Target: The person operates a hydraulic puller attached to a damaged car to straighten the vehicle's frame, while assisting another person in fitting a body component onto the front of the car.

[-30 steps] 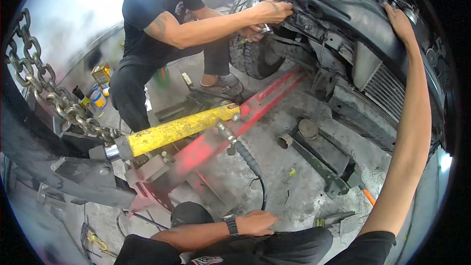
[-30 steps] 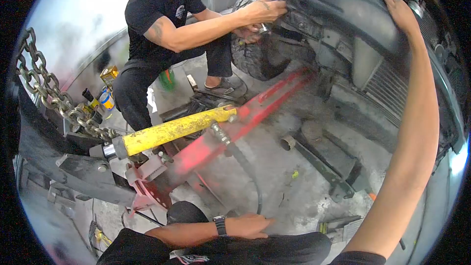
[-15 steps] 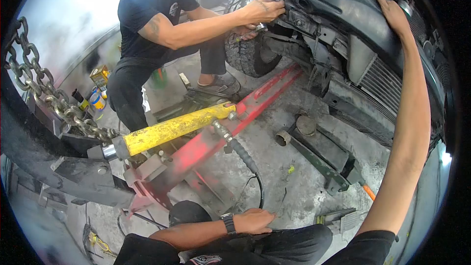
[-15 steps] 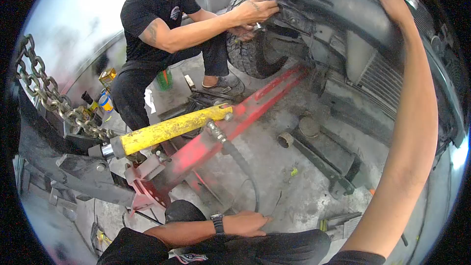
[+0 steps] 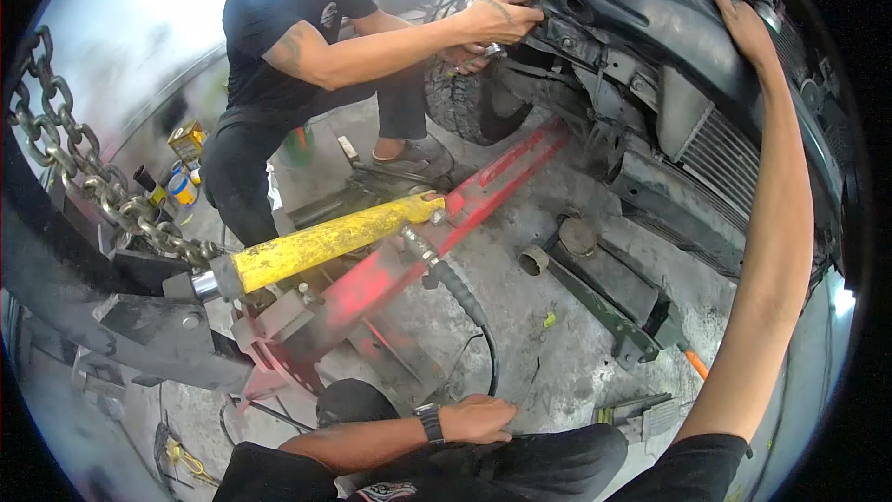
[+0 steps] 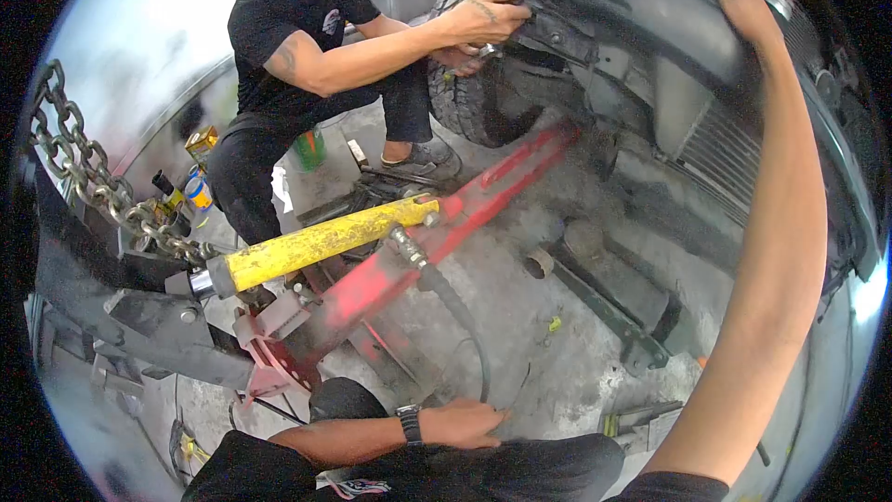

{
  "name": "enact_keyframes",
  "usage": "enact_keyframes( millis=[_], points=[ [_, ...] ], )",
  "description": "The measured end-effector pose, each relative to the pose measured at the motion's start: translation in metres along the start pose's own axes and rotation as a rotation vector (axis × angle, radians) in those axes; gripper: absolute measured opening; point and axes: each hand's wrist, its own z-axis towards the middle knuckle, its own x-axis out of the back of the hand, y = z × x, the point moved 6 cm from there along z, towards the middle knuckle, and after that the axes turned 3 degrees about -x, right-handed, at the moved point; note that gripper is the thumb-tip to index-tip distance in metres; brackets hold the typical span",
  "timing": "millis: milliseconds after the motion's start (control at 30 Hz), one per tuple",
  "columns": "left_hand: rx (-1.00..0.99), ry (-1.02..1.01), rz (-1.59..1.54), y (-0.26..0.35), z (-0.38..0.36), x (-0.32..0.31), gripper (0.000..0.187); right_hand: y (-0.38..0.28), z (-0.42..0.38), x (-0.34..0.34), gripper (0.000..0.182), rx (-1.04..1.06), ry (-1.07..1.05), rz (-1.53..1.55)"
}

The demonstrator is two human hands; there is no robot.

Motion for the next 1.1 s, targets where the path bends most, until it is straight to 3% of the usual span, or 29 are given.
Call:
enact_keyframes(
  millis=[167, 367, 467, 500, 600, 733, 833, 967, 1067, 1100],
  points=[
    [-0.054, 0.09, 0.003, -0.004, -0.003, -0.004, 0.052, 0.014, 0.008, -0.011, 0.047, 0.008, -0.041, -0.02],
    [-0.015, -0.028, -0.025, 0.002, -0.001, 0.004, 0.056, 0.02, 0.011, -0.018, 0.042, 0.079, -0.049, -0.072],
    [-0.057, 0.081, -0.02, 0.0, -0.001, 0.003, 0.056, 0.023, 0.012, -0.017, 0.045, -0.057, -0.125, -0.087],
    [-0.064, 0.093, -0.016, -0.001, -0.001, 0.001, 0.056, 0.01, 0.003, -0.01, 0.054, 0.001, -0.066, -0.009],
    [-0.069, 0.104, -0.015, -0.004, 0.0, -0.004, 0.056, 0.024, 0.012, -0.016, 0.058, -0.103, -0.043, -0.018],
    [-0.08, 0.085, -0.014, -0.001, -0.002, -0.003, 0.056, 0.01, 0.004, -0.011, 0.057, 0.018, -0.061, -0.025],
    [-0.099, 0.093, 0.021, -0.003, -0.001, -0.005, 0.055, 0.016, 0.003, -0.011, 0.056, -0.058, 0.029, 0.043],
    [-0.02, 0.061, -0.06, 0.0, -0.001, -0.002, 0.044, 0.015, 0.002, -0.009, 0.061, -0.14, -0.014, 0.053],
    [-0.089, 0.101, -0.007, -0.007, 0.001, -0.011, 0.046, 0.013, 0.0, -0.01, 0.065, -0.023, -0.001, 0.042],
    [-0.102, 0.111, 0.005, -0.007, 0.0, -0.012, 0.045, 0.015, -0.001, -0.009, 0.065, -0.092, -0.038, 0.062]
  ],
)
